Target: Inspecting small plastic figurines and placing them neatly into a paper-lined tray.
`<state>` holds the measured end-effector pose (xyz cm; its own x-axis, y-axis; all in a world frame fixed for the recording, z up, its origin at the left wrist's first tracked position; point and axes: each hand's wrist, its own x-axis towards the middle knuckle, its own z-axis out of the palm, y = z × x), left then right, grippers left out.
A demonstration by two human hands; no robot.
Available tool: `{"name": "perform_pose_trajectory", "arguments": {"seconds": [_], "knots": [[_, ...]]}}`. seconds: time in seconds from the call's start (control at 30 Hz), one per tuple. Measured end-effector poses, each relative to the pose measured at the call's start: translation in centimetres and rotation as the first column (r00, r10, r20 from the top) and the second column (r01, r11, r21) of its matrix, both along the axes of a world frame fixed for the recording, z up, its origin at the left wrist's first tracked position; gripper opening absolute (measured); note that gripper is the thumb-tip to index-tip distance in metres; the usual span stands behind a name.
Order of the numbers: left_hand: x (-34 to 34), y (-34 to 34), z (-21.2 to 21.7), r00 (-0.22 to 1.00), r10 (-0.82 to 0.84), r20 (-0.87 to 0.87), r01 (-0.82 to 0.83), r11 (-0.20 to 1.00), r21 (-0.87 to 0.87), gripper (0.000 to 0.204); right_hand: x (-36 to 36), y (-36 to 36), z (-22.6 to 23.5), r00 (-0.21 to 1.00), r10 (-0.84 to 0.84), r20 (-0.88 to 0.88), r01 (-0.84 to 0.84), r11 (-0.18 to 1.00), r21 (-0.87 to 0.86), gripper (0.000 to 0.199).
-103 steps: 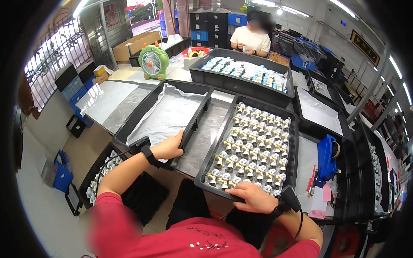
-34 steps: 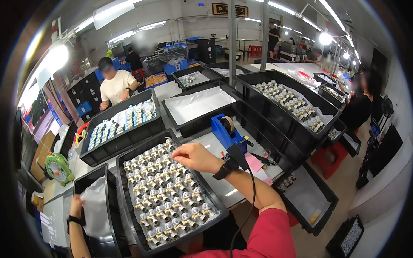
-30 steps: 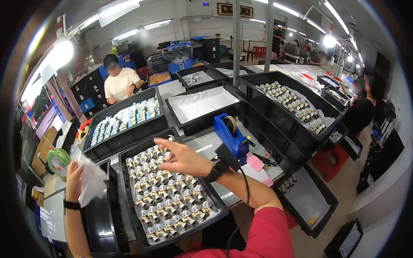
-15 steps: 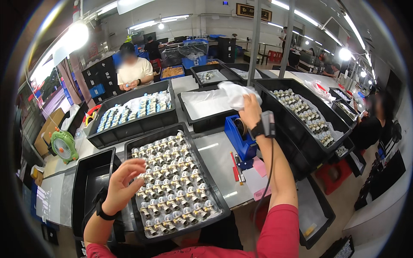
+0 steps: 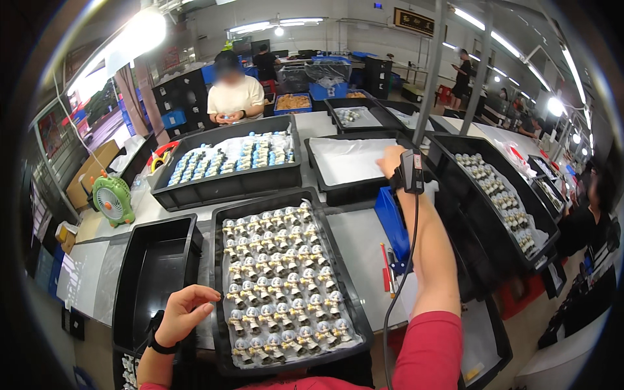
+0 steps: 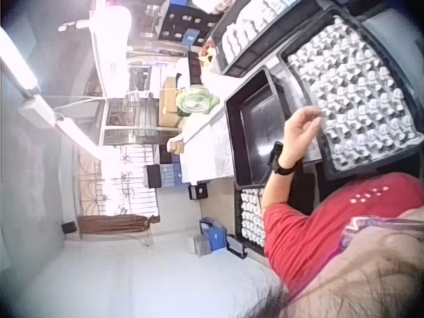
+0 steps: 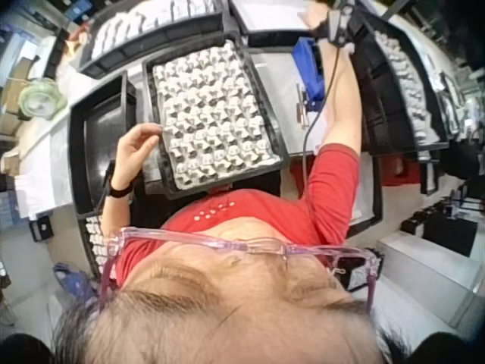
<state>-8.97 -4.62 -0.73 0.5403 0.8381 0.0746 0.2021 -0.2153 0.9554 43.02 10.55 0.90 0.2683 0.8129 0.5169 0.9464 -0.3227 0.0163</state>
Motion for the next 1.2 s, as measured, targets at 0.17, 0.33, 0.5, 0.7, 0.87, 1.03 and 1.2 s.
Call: {"name": "perform_pose_trajectory", "arguments": {"seconds": [0.17, 0.33, 0.5, 0.7, 0.87, 1.03, 1.2], "knots": [[0.1, 1.0, -0.4, 0.999, 0.012, 0.048, -0.013, 1.000, 0.015, 0.018, -1.5, 10.0, -7.4, 0.861, 0.335, -0.383, -0.378, 0.925, -0.040, 0.021], [-2.3, 1.0, -0.6, 0.981, 0.180, 0.078, -0.184, 0.982, 0.041, 0.017, -6.4, 15.2, -10.8, 0.841, 0.379, -0.385, -0.453, 0.884, -0.119, 0.017], [-1.9, 2.5, -0.5, 0.982, 0.180, -0.066, -0.167, 0.972, 0.163, 0.019, -1.9, 17.5, -14.3, 0.810, 0.461, -0.363, -0.534, 0.835, -0.133, 0.018], [-1.4, 3.2, -1.4, 0.975, 0.193, -0.106, -0.176, 0.973, 0.149, 0.018, -1.1, 19.9, -15.7, 0.842, 0.394, -0.369, -0.484, 0.854, -0.193, 0.018], [-1.0, 3.5, -2.5, 0.977, 0.173, -0.127, -0.156, 0.979, 0.135, 0.017, -2.1, 19.9, -15.5, 0.880, 0.306, -0.363, -0.391, 0.900, -0.190, 0.018], [-0.7, 3.7, -3.2, 0.977, 0.179, -0.115, -0.168, 0.981, 0.101, 0.016, -0.8, 18.9, -16.0, 0.900, 0.253, -0.355, -0.327, 0.930, -0.166, 0.019], [-0.7, 3.6, -3.3, 0.975, 0.180, -0.127, -0.170, 0.982, 0.085, 0.016, -2.1, 19.2, -16.4, 0.912, 0.208, -0.354, -0.274, 0.950, -0.148, 0.019]]}}
